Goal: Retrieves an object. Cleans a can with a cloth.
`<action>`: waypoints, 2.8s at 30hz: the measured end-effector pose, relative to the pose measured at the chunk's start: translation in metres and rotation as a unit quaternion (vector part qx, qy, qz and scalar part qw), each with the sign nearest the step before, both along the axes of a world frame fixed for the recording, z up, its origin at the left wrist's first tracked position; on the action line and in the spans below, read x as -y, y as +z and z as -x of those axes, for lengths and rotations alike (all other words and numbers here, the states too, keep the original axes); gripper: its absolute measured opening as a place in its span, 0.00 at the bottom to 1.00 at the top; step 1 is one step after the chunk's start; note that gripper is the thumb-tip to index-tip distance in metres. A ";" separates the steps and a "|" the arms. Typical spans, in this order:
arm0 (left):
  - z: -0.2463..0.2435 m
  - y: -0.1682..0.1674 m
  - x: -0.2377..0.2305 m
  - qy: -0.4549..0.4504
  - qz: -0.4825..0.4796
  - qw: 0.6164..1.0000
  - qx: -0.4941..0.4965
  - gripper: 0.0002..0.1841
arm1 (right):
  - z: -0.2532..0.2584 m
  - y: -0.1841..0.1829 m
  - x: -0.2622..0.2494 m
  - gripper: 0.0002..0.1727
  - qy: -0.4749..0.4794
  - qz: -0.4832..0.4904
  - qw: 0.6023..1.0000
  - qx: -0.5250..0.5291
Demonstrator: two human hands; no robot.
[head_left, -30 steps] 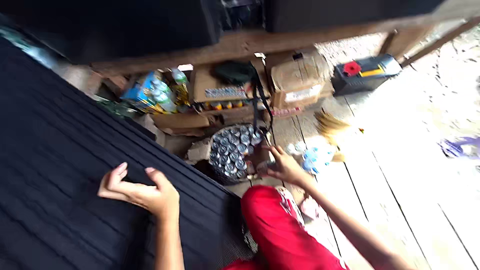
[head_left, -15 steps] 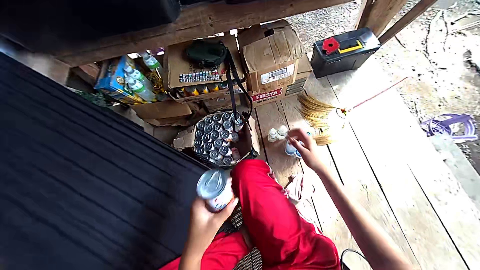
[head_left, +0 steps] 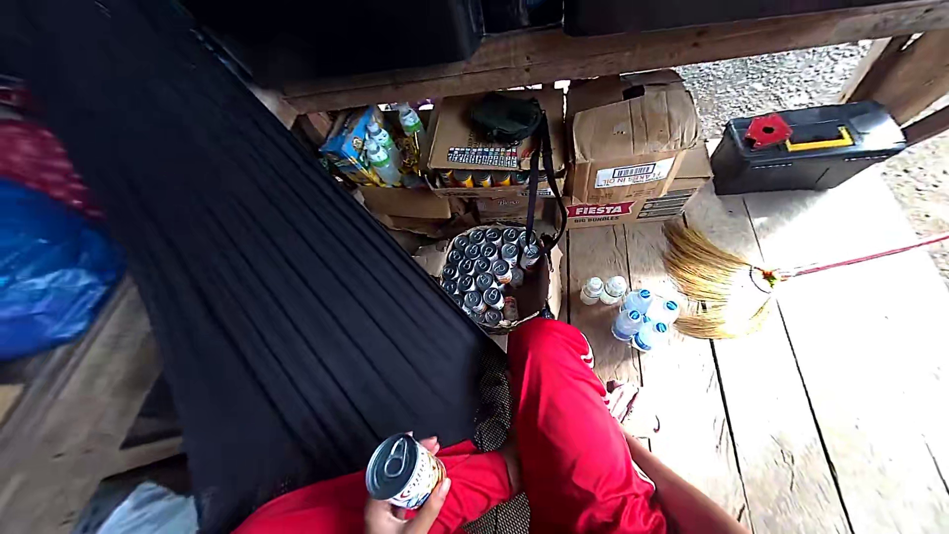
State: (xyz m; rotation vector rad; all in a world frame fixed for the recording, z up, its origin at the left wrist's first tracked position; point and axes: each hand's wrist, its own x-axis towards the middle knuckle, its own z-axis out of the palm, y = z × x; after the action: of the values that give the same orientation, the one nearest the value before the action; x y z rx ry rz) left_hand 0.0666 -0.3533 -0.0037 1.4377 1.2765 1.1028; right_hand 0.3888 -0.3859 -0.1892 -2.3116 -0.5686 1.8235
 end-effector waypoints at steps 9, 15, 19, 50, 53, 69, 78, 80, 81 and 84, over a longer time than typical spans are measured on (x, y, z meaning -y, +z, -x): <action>0.035 0.063 -0.072 -0.111 -0.141 0.983 -0.049 0.37 | -0.100 -0.045 0.030 0.23 0.172 -0.160 0.960 0.150; 0.026 0.088 -0.118 -0.156 -0.246 0.957 -0.015 0.33 | -0.125 0.112 0.058 0.12 0.198 -0.239 0.943 0.122; 0.009 0.063 -0.136 -0.123 -0.280 0.952 0.013 0.32 | -0.077 0.212 0.038 0.14 0.109 -0.439 0.888 0.080; 0.034 -0.023 -0.158 -0.002 -0.242 0.948 -0.205 0.15 | 0.213 0.177 -0.129 0.15 0.172 -0.711 0.642 0.229; 0.044 -0.021 -0.157 0.010 -0.281 0.931 -0.234 0.16 | 0.217 0.177 -0.131 0.18 0.150 -0.692 0.660 0.250; -0.011 -0.036 -0.167 0.003 -0.286 0.940 -0.187 0.09 | 0.166 0.180 -0.126 0.20 0.220 -0.671 0.666 0.240; -0.060 -0.049 -0.179 -0.023 -0.298 0.938 -0.174 0.08 | 0.114 0.180 -0.127 0.19 0.217 -0.626 0.703 0.258; -0.065 -0.050 -0.178 -0.024 -0.297 0.936 -0.188 0.09 | 0.107 0.178 -0.129 0.19 0.211 -0.612 0.713 0.267; -0.064 -0.050 -0.177 -0.031 -0.286 0.941 -0.180 0.09 | 0.108 0.178 -0.127 0.19 0.223 -0.616 0.713 0.250; -0.047 -0.048 -0.175 -0.059 -0.275 0.944 -0.173 0.09 | 0.117 0.177 -0.118 0.18 0.269 -0.629 0.697 0.215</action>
State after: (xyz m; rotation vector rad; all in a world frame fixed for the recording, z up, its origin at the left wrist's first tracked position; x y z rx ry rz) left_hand 0.1136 -0.1785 -0.0520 2.1765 1.1383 1.2167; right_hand 0.2717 -0.2675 -0.0122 -1.4923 -1.9231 0.4124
